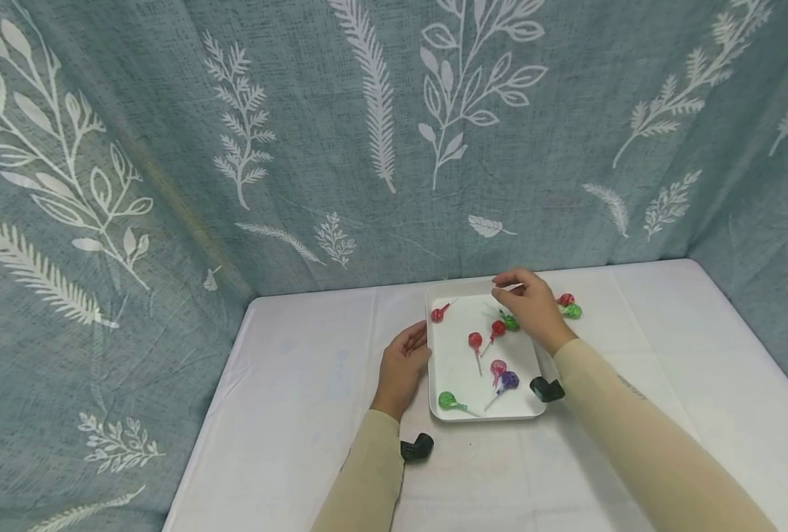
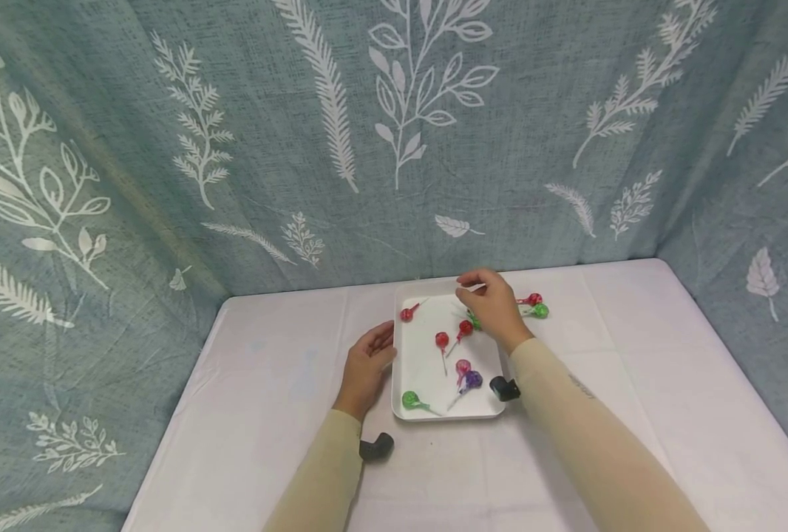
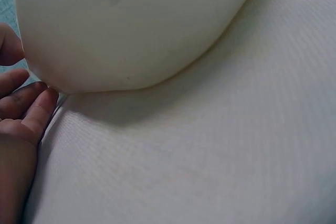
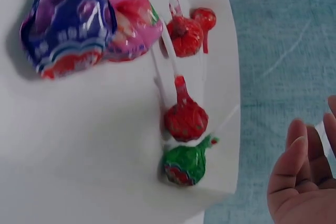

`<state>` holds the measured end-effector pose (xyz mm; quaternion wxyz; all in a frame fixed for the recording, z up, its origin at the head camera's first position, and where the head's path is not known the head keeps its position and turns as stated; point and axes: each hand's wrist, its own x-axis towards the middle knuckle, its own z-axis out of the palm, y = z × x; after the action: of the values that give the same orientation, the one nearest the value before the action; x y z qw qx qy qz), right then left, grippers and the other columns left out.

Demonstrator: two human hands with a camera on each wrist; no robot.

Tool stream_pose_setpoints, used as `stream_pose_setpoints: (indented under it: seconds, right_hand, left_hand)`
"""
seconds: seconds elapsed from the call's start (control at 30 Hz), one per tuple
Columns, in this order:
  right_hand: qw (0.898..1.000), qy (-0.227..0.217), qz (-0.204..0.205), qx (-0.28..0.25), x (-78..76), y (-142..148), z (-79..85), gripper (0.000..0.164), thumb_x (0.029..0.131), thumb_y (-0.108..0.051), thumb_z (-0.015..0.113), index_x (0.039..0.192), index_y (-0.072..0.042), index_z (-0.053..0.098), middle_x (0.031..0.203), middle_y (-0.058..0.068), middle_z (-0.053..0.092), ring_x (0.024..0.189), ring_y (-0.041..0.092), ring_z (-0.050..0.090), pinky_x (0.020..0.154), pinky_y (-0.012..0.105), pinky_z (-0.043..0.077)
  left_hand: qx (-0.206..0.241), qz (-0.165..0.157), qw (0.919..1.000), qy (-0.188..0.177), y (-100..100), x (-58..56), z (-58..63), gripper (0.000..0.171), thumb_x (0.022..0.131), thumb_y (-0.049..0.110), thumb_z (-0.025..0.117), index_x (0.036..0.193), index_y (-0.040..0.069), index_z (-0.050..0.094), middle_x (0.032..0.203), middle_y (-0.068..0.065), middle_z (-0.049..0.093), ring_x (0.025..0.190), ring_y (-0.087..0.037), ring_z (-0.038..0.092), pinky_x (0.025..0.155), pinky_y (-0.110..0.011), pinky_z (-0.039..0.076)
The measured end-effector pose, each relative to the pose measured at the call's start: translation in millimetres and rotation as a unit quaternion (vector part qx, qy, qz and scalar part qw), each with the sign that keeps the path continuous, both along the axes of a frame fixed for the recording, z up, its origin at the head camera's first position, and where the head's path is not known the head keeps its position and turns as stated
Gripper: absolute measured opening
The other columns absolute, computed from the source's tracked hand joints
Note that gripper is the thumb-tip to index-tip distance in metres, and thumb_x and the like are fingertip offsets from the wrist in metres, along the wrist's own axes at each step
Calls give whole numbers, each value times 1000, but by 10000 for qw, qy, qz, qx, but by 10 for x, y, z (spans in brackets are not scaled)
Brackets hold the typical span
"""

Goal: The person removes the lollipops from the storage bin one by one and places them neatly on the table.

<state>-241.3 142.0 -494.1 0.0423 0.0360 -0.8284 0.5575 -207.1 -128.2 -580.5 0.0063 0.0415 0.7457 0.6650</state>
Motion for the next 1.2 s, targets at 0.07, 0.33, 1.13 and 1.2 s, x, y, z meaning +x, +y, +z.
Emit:
stream_pose_setpoints:
  seconds: [0.07,0.33,1.13,1.2]
  right_hand:
    - [10000,-15,-21,-16,-14,-33,-15,32,109,-18,67,134,2,68,133,17,66,108,30,62,87,40,55]
    - [9998,-183,-61,-103,-30,-143,-112,30,107,-15,68,132,3,69,130,16,67,106,29,61,85,36,55]
    - [9996,-226,134,-134,-48,-428,-330,26,104,-13,70,126,0,71,125,15,69,104,29,65,89,39,56]
    - [9993,-332,102,-145,-46,-452,-336,26,104,-15,71,127,-1,71,125,13,69,103,27,66,88,39,57]
  left_hand:
    - [-10,-4,10000,3,1,1,-1,50,102,9,65,152,12,63,145,0,67,135,-16,62,112,-29,51]
    - [-3,-39,10000,61,11,10,-2,50,103,9,64,153,11,62,146,-1,67,136,-16,62,112,-27,51]
    - [87,-37,10000,27,9,13,38,50,102,5,65,152,8,61,147,-6,67,137,-21,62,112,-30,51]
    - [139,-61,9999,23,13,7,25,50,103,5,65,153,8,61,147,-7,66,137,-22,62,113,-31,51]
